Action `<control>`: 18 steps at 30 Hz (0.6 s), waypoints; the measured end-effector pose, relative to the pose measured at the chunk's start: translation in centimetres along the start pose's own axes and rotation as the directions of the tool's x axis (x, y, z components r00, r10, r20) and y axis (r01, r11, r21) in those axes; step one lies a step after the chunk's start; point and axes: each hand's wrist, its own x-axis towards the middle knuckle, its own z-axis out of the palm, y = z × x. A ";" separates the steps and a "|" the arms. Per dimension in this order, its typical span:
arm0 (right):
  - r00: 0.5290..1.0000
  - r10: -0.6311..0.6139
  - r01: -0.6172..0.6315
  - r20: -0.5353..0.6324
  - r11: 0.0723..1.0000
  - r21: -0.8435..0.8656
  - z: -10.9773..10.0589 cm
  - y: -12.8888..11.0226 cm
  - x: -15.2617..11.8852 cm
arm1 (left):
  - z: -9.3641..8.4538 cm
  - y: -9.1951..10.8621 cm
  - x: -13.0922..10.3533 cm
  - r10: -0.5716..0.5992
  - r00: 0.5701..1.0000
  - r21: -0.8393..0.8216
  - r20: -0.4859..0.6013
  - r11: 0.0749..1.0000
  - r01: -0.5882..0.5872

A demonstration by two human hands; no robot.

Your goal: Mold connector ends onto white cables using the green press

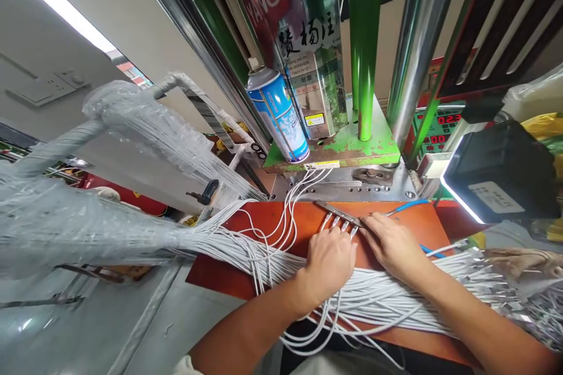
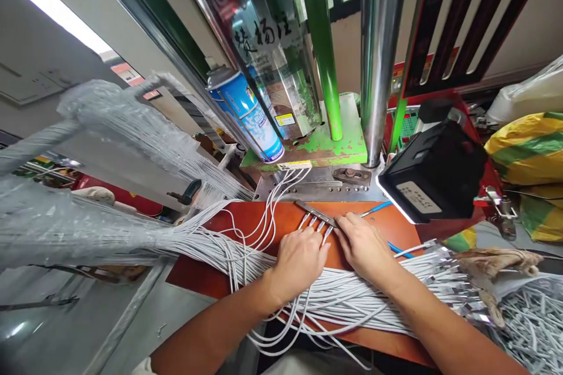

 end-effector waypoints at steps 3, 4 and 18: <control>1.000 -0.007 0.008 0.021 1.000 -0.025 -0.2 -0.2 0.1 | 0.8 -0.1 0.5 0.001 1.000 -0.036 0.021 0.999 0.000; 1.000 -0.002 0.003 0.031 1.000 -0.027 -0.2 -0.3 0.1 | 0.9 -0.3 0.7 0.000 1.000 -0.051 0.017 0.999 0.001; 0.997 -0.046 0.046 0.067 0.999 -0.009 0.0 0.3 0.2 | 2.3 -0.6 1.5 0.033 0.997 -0.085 -0.065 0.996 -0.038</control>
